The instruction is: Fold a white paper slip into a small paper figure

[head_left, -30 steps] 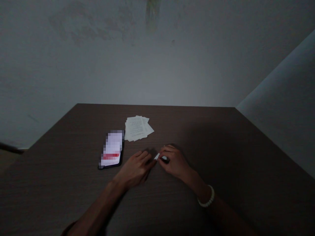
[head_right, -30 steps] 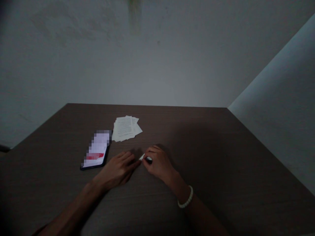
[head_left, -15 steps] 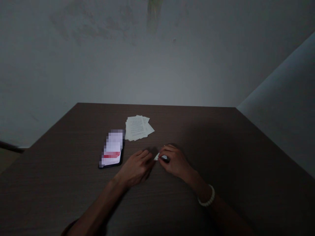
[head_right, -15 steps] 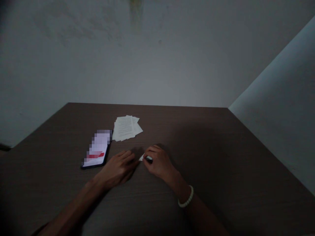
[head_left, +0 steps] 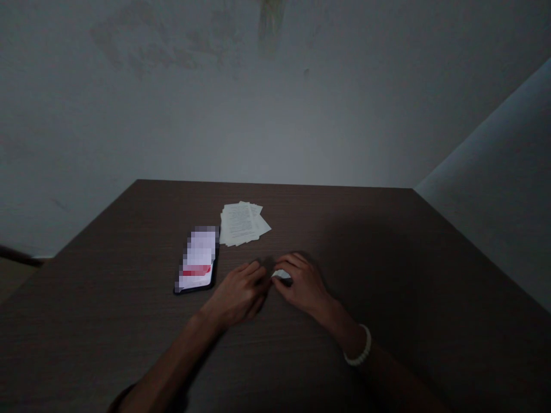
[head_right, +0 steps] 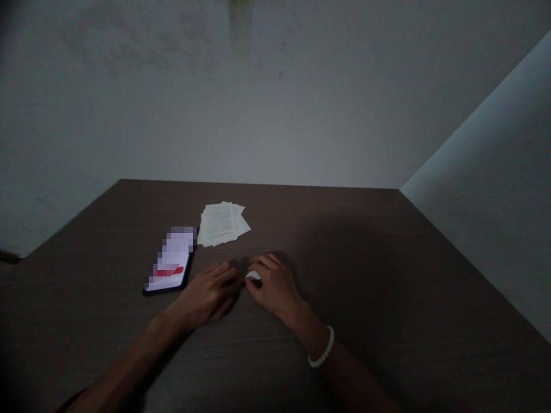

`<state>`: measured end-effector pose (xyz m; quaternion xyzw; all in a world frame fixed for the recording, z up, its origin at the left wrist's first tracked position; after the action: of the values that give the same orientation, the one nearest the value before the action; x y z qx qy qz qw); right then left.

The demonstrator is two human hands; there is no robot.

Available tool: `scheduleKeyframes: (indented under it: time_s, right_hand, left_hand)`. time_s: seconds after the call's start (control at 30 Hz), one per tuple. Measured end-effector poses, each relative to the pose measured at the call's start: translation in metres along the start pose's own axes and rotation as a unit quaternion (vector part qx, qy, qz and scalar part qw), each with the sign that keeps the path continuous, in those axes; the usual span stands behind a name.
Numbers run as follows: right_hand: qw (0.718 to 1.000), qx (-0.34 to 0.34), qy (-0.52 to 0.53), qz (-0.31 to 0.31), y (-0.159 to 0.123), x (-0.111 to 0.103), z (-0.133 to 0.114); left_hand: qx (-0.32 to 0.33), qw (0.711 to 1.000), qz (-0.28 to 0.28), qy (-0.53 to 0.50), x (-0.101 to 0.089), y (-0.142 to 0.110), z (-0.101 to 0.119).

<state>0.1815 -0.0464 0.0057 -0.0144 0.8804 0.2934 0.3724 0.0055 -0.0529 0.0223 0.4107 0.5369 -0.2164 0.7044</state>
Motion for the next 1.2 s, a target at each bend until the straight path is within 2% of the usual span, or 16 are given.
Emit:
scheduleKeyframes:
  time_s: [0.63, 1.2]
  right_hand:
    - [0.999, 0.038, 0.033, 0.007, -0.0019, 0.0005, 0.0017]
    - [0.999, 0.046, -0.009, 0.006, -0.0017, 0.0000, -0.0035]
  left_hand:
    - [-0.015, 1.000, -0.011, 0.005, 0.0017, 0.0004, 0.0010]
    - [-0.021, 1.000, -0.006, -0.010, -0.0007, 0.0008, 0.0018]
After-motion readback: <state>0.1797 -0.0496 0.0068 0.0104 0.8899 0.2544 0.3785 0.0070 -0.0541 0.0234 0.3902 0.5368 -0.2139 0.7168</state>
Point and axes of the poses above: each hand's wrist, its own y-axis towards the middle knuckle, its own x-axis out of the palm, z = x × y, the point moved 2 cm from there along y, towards the middle knuckle, and after that the axes turned 10 degrees about z, right-handed, at the moved point
